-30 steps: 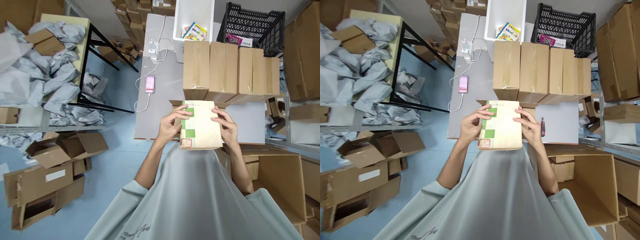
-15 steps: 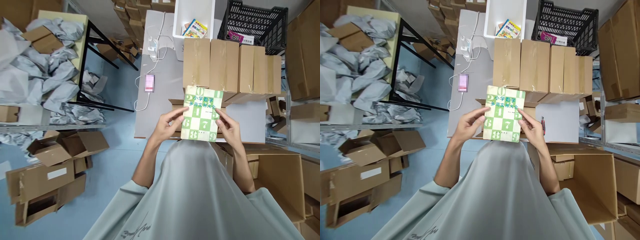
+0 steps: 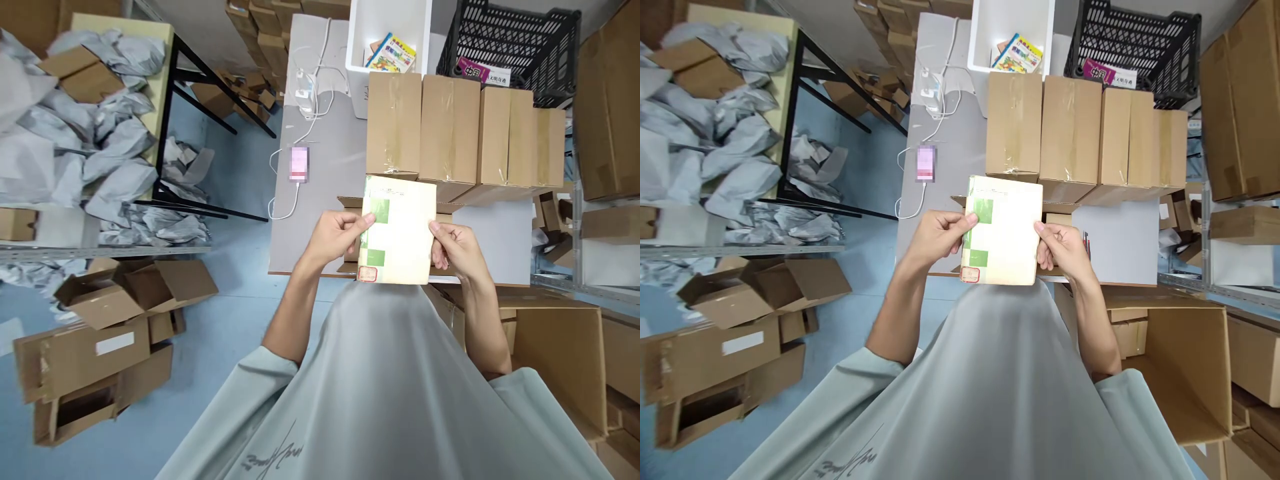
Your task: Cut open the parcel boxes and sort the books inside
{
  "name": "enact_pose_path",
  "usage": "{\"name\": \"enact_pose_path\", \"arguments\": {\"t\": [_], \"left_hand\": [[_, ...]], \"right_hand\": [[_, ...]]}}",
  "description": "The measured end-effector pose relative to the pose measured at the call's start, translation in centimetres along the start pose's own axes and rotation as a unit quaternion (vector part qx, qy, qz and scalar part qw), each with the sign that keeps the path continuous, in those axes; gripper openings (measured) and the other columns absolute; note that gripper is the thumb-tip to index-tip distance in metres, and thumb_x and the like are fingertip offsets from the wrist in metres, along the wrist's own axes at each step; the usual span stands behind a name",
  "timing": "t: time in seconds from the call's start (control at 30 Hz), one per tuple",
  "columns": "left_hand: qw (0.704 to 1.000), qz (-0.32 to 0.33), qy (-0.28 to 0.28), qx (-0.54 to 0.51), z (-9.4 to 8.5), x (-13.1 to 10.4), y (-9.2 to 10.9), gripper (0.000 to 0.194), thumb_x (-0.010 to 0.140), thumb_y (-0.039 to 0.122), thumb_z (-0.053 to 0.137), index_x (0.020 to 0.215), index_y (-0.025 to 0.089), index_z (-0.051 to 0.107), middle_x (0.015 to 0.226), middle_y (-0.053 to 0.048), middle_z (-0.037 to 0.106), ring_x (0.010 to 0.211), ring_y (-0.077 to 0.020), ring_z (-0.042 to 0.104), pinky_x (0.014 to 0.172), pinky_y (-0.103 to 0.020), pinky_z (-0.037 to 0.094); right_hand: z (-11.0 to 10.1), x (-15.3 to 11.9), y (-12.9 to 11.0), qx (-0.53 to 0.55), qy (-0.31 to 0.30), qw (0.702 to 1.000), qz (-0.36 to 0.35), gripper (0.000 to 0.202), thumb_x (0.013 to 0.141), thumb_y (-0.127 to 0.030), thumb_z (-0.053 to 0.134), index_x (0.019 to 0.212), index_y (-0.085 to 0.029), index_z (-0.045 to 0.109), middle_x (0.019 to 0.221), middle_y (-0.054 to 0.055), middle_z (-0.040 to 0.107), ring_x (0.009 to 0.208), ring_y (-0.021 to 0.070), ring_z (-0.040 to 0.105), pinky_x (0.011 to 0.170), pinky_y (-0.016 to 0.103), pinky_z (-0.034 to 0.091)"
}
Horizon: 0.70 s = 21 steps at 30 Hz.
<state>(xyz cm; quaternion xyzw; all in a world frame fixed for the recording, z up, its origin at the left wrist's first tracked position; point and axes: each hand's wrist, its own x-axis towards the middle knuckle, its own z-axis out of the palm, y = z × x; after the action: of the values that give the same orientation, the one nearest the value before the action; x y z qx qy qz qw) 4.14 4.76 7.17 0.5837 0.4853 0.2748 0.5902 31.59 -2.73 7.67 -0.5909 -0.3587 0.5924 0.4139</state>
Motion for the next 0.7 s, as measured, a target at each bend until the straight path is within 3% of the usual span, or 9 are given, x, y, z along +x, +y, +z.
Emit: {"name": "enact_pose_path", "arguments": {"t": [0.07,0.2,0.33,0.43,0.5,0.57,0.7], "left_hand": [[1.0,-0.019,0.016,0.007,0.2,0.3,0.3,0.066,0.093,0.073,0.081,0.057,0.021,0.061,0.043,0.004,0.043,0.042,-0.008,0.036,0.044,-0.025,0.027],[0.999,-0.029,0.025,0.0,0.6,0.9,0.3,0.058,0.089,0.072,0.085,0.069,0.019,0.075,0.048,0.005,0.046,0.046,-0.0088,0.037,0.047,-0.025,0.027],[0.998,0.02,0.065,-0.006,0.5,0.7,0.1,0.051,0.086,0.068,0.09,0.085,0.017,0.085,0.055,0.005,0.05,0.052,-0.0103,0.044,0.051,-0.025,0.034],[0.996,0.045,0.073,0.018,0.1,-0.2,0.0,0.041,0.094,0.057,0.086,0.1,0.017,0.089,0.072,0.0,0.069,0.056,-0.0111,0.054,0.055,-0.025,0.045],[0.996,0.065,0.052,0.028,-0.2,-0.7,-0.3,0.039,0.094,0.046,0.087,0.122,0.019,0.09,0.101,-0.006,0.084,0.067,-0.014,0.068,0.066,-0.026,0.058],[0.994,0.101,0.021,0.019,-0.3,-0.9,-1.0,0.048,0.097,0.037,0.082,0.142,0.023,0.084,0.129,-0.01,0.085,0.09,-0.0193,0.079,0.085,-0.031,0.066],[0.985,0.17,0.008,-0.019,0.7,-0.8,-2.5,0.042,0.108,0.028,0.061,0.143,0.023,0.083,0.147,-0.013,0.078,0.127,-0.0258,0.078,0.103,-0.037,0.067]], "right_hand": [[0.0,0.5,0.2,0.001,-0.016,1.0,0.023,0.073,0.081,-0.088,0.089,0.057,-0.022,0.068,0.048,0.002,0.066,0.035,0.0091,0.051,0.034,0.022,0.041],[0.2,0.8,1.0,-0.008,-0.033,0.999,0.028,0.075,0.081,-0.091,0.086,0.06,-0.02,0.073,0.053,0.004,0.071,0.041,0.0111,0.059,0.041,0.022,0.049],[0.4,0.2,1.1,-0.011,-0.022,1.0,-0.003,0.07,0.088,-0.09,0.081,0.081,-0.02,0.08,0.084,0.012,0.088,0.066,0.0201,0.08,0.06,0.029,0.066],[0.0,-0.2,0.7,0.008,-0.013,1.0,-0.016,0.077,0.092,-0.097,0.067,0.096,-0.021,0.08,0.103,0.016,0.091,0.084,0.0267,0.086,0.073,0.037,0.07],[-0.4,-0.3,0.8,0.022,0.007,1.0,-0.02,0.083,0.093,-0.102,0.056,0.106,-0.023,0.08,0.102,0.013,0.09,0.088,0.0284,0.087,0.076,0.039,0.07],[-0.9,-0.1,1.1,0.025,0.032,0.999,-0.03,0.083,0.095,-0.103,0.052,0.115,-0.027,0.077,0.099,0.009,0.088,0.092,0.0278,0.086,0.08,0.039,0.068],[-1.3,1.0,2.7,0.003,0.053,0.994,-0.095,0.055,0.093,-0.082,0.082,0.104,-0.031,0.064,0.096,0.0,0.081,0.094,0.0207,0.079,0.086,0.033,0.064]]}}
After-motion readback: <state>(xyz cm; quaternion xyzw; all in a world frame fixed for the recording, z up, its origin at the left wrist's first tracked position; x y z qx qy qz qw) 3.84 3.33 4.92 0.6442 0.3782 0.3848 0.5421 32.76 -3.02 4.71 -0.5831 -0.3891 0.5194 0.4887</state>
